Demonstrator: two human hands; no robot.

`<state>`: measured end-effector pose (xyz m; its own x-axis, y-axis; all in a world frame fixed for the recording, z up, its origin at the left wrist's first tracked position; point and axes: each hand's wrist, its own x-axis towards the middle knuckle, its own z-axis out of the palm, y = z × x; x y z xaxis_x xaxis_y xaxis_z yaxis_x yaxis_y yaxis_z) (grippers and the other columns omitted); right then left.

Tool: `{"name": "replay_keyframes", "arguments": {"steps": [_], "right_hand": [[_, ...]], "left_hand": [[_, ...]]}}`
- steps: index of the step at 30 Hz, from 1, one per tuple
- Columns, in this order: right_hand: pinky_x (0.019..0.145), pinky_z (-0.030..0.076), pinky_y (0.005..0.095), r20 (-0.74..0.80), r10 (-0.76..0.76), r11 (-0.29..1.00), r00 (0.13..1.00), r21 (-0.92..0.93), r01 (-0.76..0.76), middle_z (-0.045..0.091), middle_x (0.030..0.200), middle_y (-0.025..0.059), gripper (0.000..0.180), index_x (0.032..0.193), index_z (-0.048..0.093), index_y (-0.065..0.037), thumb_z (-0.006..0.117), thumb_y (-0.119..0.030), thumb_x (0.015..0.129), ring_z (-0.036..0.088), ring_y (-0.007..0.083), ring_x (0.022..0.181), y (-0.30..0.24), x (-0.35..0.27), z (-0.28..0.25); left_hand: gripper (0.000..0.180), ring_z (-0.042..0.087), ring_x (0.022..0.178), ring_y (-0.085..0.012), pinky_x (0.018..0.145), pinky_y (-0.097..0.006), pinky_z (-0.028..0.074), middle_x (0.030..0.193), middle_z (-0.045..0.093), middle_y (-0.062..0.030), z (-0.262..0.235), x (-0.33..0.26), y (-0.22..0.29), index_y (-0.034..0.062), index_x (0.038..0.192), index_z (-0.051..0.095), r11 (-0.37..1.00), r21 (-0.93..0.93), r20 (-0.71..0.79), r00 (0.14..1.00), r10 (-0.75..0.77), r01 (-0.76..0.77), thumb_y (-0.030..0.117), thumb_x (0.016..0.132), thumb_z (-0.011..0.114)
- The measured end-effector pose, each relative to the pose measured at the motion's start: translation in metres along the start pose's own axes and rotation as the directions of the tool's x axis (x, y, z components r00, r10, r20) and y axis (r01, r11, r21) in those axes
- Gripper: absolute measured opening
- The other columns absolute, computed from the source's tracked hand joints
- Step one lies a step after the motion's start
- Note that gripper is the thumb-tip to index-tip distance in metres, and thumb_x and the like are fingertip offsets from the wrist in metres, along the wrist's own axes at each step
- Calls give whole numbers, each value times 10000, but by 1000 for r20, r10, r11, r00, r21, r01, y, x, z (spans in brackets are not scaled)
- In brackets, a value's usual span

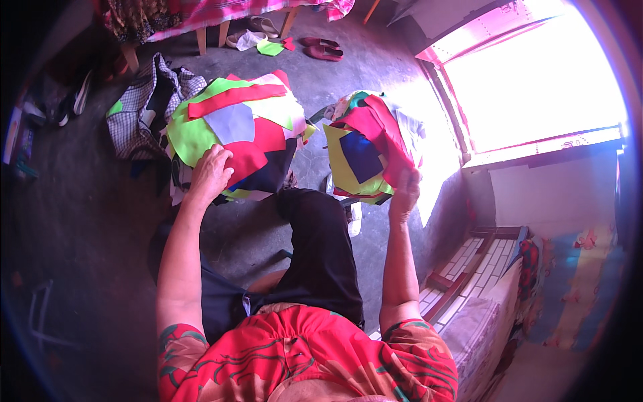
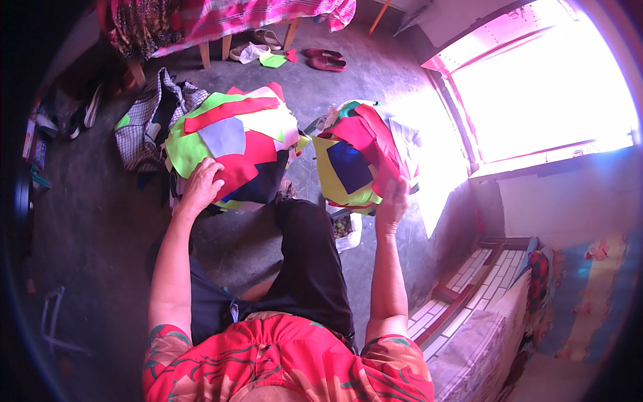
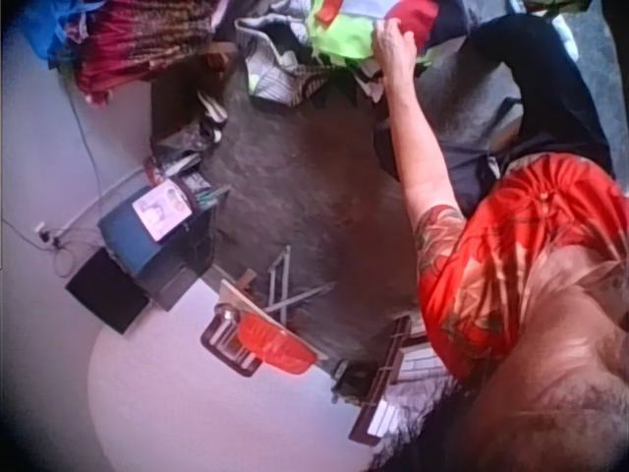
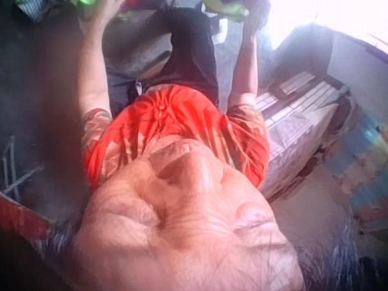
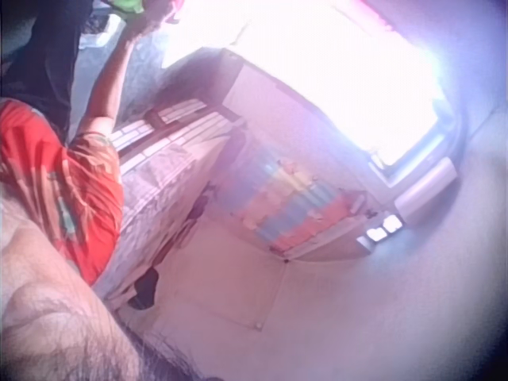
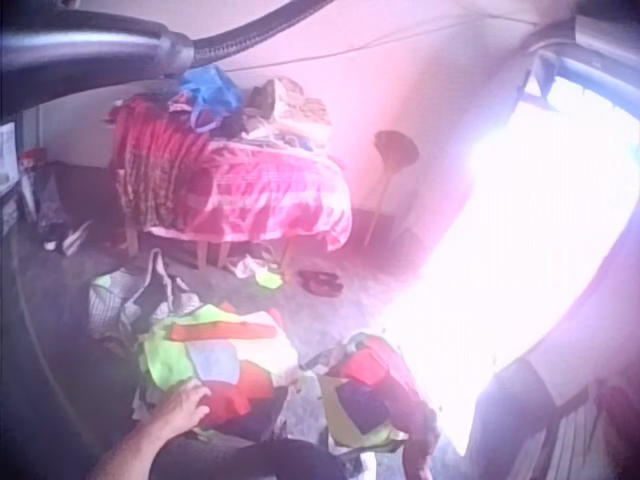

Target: The person sits on the floor and sorts through a pile of colorful fabric pieces, picking up individual pieces, unfolding them, and placing them into a separate stack. The person handles the fabric by hand, repeatedly picking, unfolding, and restacking the pieces.

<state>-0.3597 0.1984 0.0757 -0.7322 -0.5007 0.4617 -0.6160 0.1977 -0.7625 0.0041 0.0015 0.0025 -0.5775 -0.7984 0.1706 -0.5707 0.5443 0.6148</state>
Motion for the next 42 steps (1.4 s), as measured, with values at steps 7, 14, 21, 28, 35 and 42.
{"name": "replay_keyframes", "arguments": {"steps": [7,14,21,28,35,42], "right_hand": [[599,367,192,163,147,839,976,502,-210,539,809,-40,158,972,564,-72,458,-187,956,444,25,690,-89,2,20],[953,404,398,629,3,-6,777,777,-629,541,1197,91,310,1201,470,-52,402,-240,963,525,236,1108,-142,-32,126],[943,420,419,886,-72,-146,458,445,-884,561,1191,86,302,1190,491,-57,433,-231,951,525,230,1127,-153,-79,186],[769,512,373,928,89,114,361,351,-929,608,1080,66,239,1141,519,-85,454,-208,946,604,208,967,-120,-93,210],[660,516,302,886,185,282,425,366,-887,600,918,30,237,1044,520,-78,574,-251,891,611,141,787,-137,-96,213],[584,477,242,846,176,527,503,351,-774,599,840,7,174,976,558,-60,602,-195,877,572,93,700,-111,-99,219]], "left_hand": [[188,591,845,-290,755,-388,470,930,567,-124,-6,1,6,51,946,576,979,-161,5,992,-126,125,93,770,624],[499,604,835,-137,768,-250,451,925,653,-72,-9,11,9,13,963,658,455,-758,540,841,37,467,482,878,510],[946,400,1253,-243,1030,-408,322,1378,383,-126,-14,0,7,31,1381,280,-216,-912,321,936,146,347,682,742,529],[643,456,1204,-235,1018,-410,358,1316,458,-97,-39,6,7,47,1328,360,-415,-910,125,959,-254,8,401,846,596],[498,492,1167,-230,980,-413,404,1266,499,-97,-41,5,-5,61,1293,399,-510,-860,138,949,-285,-29,332,899,537],[451,520,1123,-222,960,-392,417,1201,536,-85,-39,3,-5,45,1258,438,-432,-902,190,919,-344,25,79,827,569]]}}
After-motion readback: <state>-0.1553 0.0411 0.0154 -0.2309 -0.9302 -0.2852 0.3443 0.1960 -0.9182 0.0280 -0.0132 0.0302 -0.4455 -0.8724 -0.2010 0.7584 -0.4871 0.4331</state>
